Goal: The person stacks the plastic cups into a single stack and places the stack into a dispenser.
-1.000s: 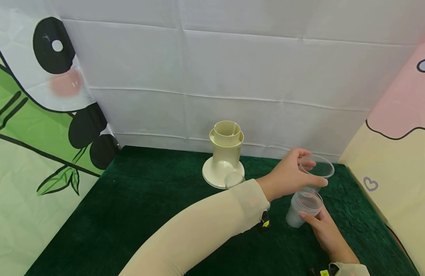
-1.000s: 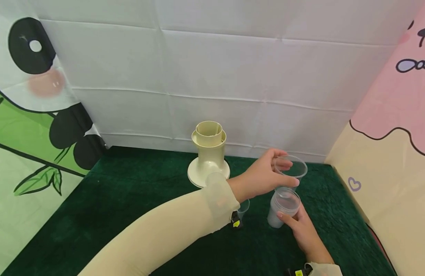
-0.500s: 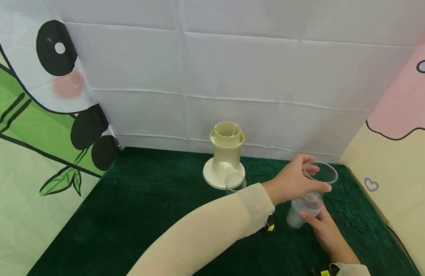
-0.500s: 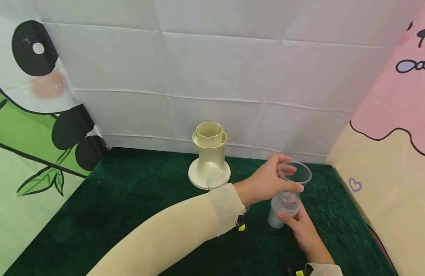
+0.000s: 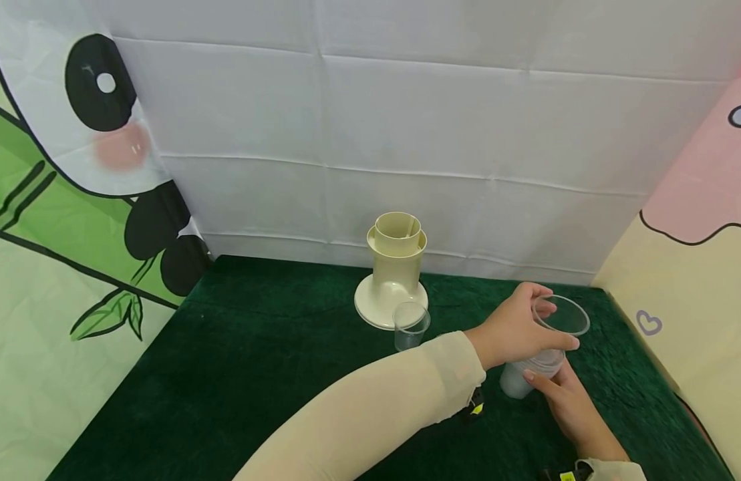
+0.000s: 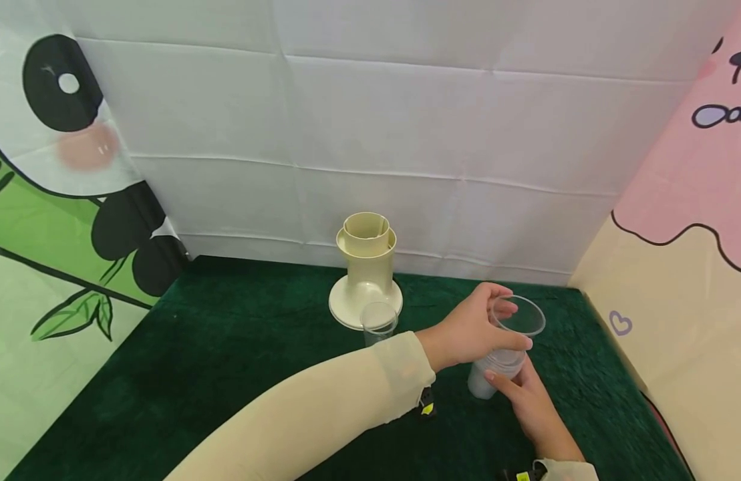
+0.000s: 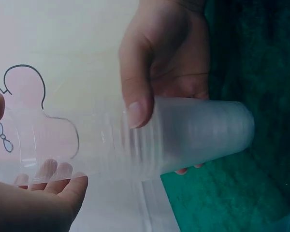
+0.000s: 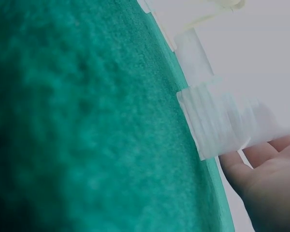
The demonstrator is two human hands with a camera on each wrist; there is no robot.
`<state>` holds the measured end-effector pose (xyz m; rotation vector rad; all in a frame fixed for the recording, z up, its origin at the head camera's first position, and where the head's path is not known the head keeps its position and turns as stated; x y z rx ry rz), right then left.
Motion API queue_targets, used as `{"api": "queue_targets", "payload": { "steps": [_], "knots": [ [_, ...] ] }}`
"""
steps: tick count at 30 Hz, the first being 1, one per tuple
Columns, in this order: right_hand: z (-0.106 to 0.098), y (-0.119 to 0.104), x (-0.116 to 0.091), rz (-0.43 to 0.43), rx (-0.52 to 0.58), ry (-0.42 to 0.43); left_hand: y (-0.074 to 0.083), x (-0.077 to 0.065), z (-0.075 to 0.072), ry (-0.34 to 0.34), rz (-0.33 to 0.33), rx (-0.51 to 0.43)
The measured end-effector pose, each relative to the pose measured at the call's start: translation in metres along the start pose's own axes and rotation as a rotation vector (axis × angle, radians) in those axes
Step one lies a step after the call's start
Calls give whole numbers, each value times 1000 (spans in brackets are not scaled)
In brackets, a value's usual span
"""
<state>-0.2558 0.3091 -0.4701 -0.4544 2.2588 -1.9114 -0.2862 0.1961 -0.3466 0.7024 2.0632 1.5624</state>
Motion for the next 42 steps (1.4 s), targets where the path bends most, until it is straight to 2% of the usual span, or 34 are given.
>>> {"api": "queue_targets", "payload": {
  "steps": [7, 16, 22, 29, 42],
  "knots": [
    [-2, 3, 0, 40, -8, 10, -8, 0, 1, 32, -36, 16],
    [-2, 3, 0, 13, -9, 12, -16, 0, 2, 52, -72, 32],
    [-2, 3, -1, -6, -16, 11, -22, -3, 2, 57, -111, 97],
    [-1, 3, -1, -7, -11, -3, -30, -4, 4, 22, -105, 156],
    [-1, 0, 0, -32, -19, -3, -33, -7, 5, -30, -115, 126]
  ]
}}
Point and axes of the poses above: each hand's wrist, its own x-axis towards the middle knuckle, its own z-axis out of the palm, y = z × x, the point moved 9 cm from there along x, towards the middle knuckle, and after that the axes turned 9 degrees about -y, right-handed, at the moved point
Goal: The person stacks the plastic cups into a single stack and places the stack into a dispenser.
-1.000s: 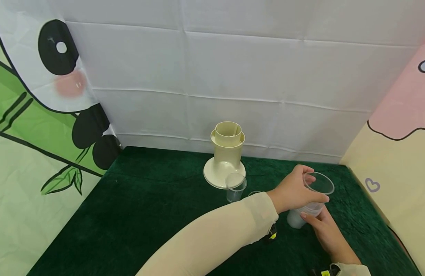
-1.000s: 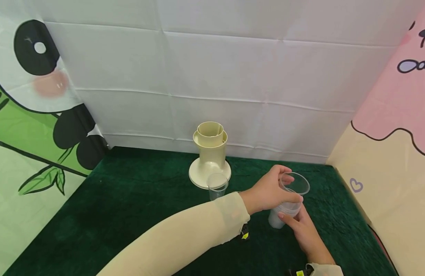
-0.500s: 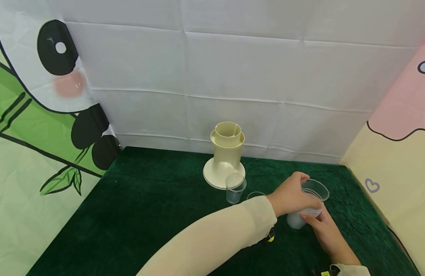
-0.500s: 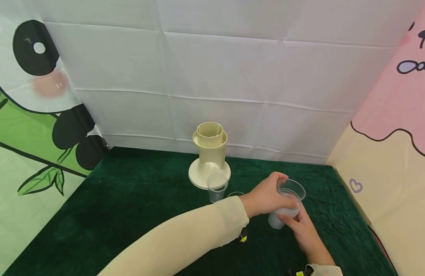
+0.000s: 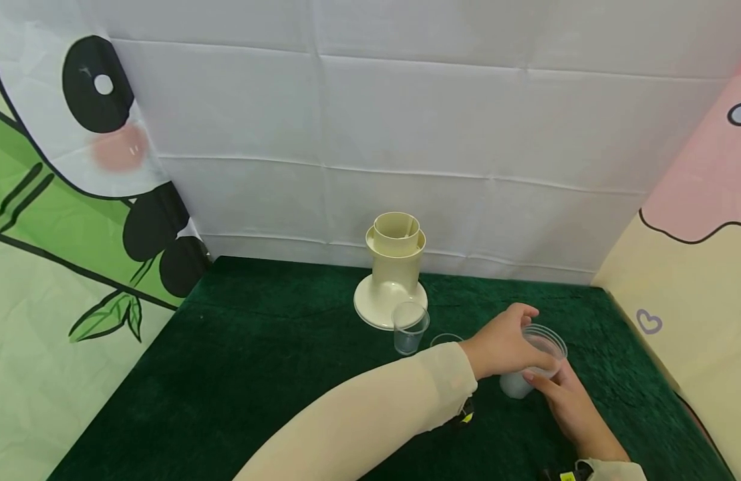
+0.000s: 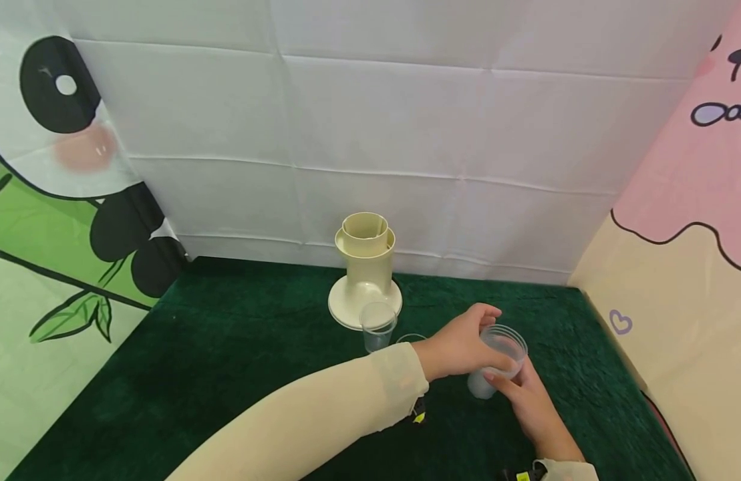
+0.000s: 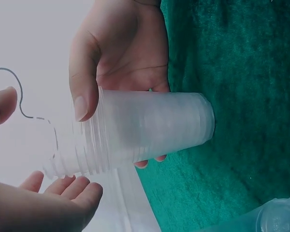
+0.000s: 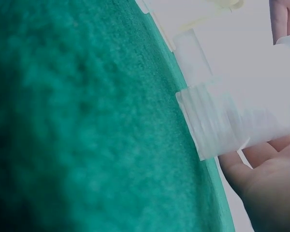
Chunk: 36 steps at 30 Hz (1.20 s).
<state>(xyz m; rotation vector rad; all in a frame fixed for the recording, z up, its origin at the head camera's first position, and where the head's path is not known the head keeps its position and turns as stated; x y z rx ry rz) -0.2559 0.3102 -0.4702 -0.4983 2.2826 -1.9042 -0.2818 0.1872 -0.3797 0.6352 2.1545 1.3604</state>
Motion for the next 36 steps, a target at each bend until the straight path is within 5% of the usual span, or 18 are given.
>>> {"api": "queue_targets", "payload": {
  "steps": [15, 36],
  "knots": [
    [-1, 0, 1, 29, 10, 34, 3, -4, -16, -2, 28, -16],
    [-2, 4, 1, 129, -27, 72, 4, -40, -59, -84, 141, -96]
  ]
}}
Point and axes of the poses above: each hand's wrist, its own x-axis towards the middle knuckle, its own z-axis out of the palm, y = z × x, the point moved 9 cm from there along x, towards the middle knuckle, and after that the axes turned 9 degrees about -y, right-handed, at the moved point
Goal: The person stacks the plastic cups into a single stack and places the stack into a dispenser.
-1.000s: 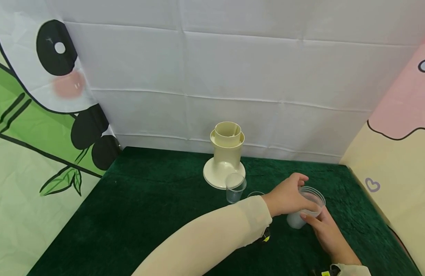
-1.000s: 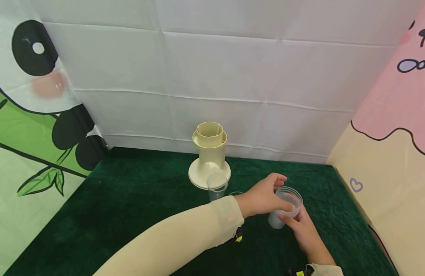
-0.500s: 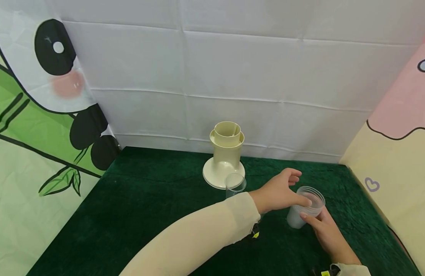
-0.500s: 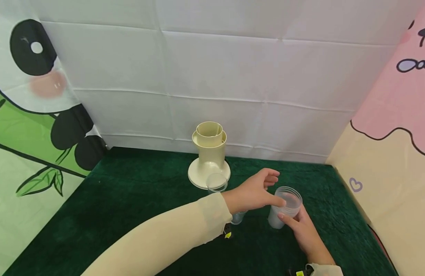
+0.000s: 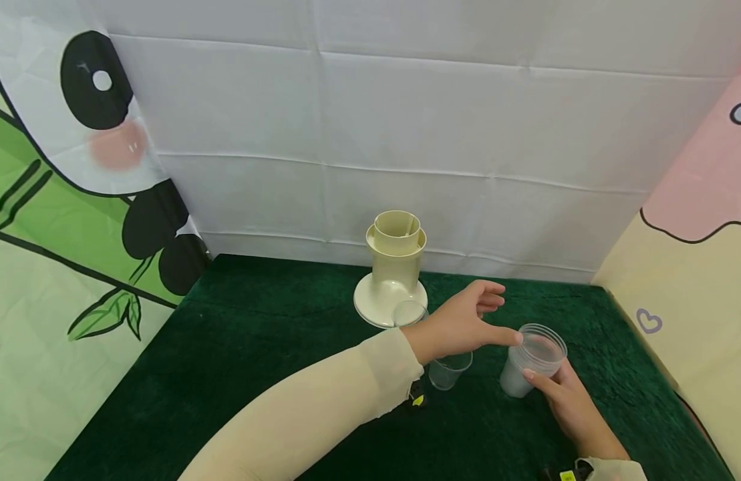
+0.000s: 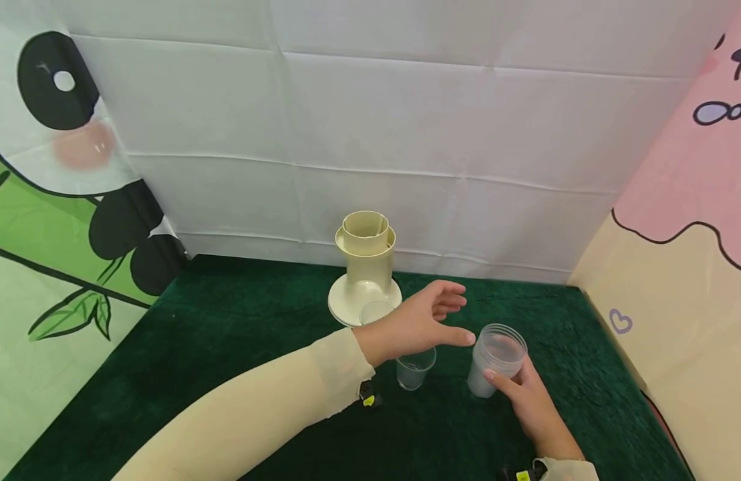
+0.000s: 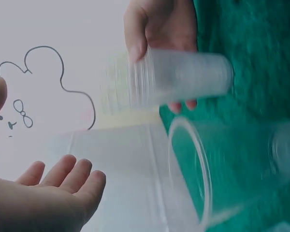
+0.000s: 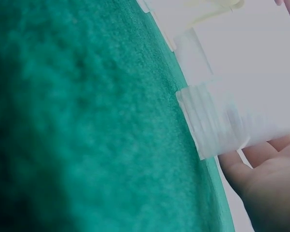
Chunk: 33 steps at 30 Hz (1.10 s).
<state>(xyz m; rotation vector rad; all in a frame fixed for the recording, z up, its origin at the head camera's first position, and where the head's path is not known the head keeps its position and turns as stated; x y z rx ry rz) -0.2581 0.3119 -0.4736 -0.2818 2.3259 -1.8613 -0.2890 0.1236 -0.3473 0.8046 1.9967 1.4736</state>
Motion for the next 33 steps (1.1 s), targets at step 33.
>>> {"api": "queue_targets", "payload": {
  "steps": [33],
  "knots": [
    [-2, -1, -2, -79, 29, -19, -66, -85, -106, 345, 64, 40]
  ]
}}
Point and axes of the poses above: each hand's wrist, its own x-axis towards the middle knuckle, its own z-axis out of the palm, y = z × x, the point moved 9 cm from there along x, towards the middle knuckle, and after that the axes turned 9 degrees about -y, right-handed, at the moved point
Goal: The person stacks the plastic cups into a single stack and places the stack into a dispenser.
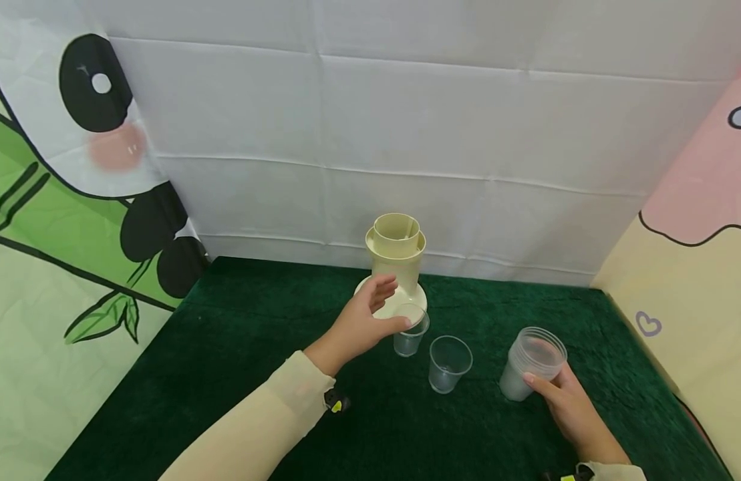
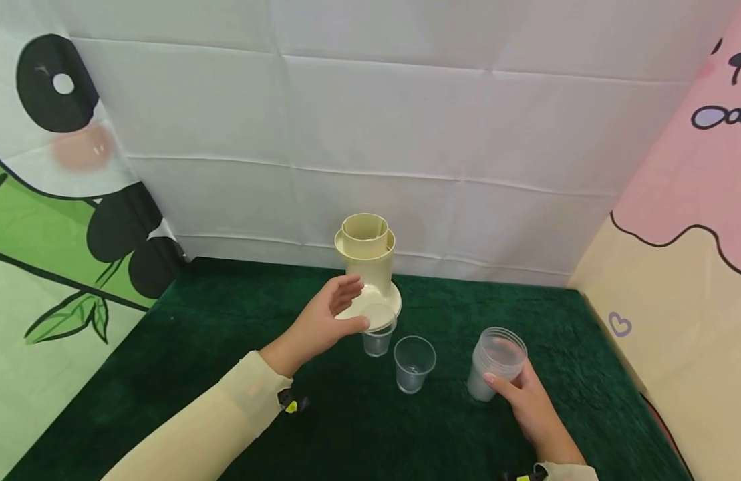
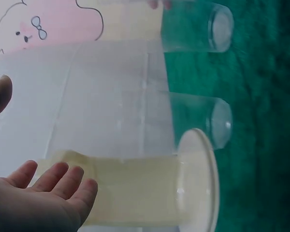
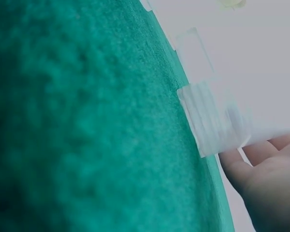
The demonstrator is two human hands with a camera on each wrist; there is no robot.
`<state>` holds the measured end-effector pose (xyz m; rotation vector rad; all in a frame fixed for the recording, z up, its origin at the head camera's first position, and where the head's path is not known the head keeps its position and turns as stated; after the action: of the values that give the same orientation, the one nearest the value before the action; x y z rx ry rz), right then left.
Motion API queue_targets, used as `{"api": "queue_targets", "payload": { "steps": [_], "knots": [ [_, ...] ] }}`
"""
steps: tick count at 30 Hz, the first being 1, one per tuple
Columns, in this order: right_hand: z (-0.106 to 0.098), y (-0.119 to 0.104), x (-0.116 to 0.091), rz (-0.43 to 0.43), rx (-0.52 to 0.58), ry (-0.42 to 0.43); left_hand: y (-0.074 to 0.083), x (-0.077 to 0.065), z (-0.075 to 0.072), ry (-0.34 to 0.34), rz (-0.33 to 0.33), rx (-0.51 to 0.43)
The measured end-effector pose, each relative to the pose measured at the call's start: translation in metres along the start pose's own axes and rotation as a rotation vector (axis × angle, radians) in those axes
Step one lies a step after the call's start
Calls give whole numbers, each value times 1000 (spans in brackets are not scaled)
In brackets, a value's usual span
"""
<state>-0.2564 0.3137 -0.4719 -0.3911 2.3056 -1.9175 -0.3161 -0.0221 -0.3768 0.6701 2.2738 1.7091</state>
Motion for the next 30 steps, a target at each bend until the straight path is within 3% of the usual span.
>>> {"api": "queue_targets", "payload": {
  "steps": [5, 12, 23, 30],
  "knots": [
    [0, 0, 0, 5, 0, -1, -16, 0, -3, 21, -24, -3],
    [-1, 5, 1, 86, -7, 8, -36, -2, -3, 30, -96, -7],
    [1, 0, -1, -17, 23, 11, -54, 1, 0, 33, -132, -33],
    [1, -1, 0, -14, 22, 4, -57, 1, 5, 12, -151, -57]
  ]
}}
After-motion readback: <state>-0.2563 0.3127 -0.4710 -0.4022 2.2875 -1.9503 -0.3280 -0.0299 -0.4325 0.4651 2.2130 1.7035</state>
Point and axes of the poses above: each hand's wrist, its own x-axis towards the middle knuckle, its own z-axis out of the palm, y = z × x, the point moved 9 cm from there along x, towards the middle knuckle, and after that the axes turned 9 degrees about -y, right-handed, at the moved point
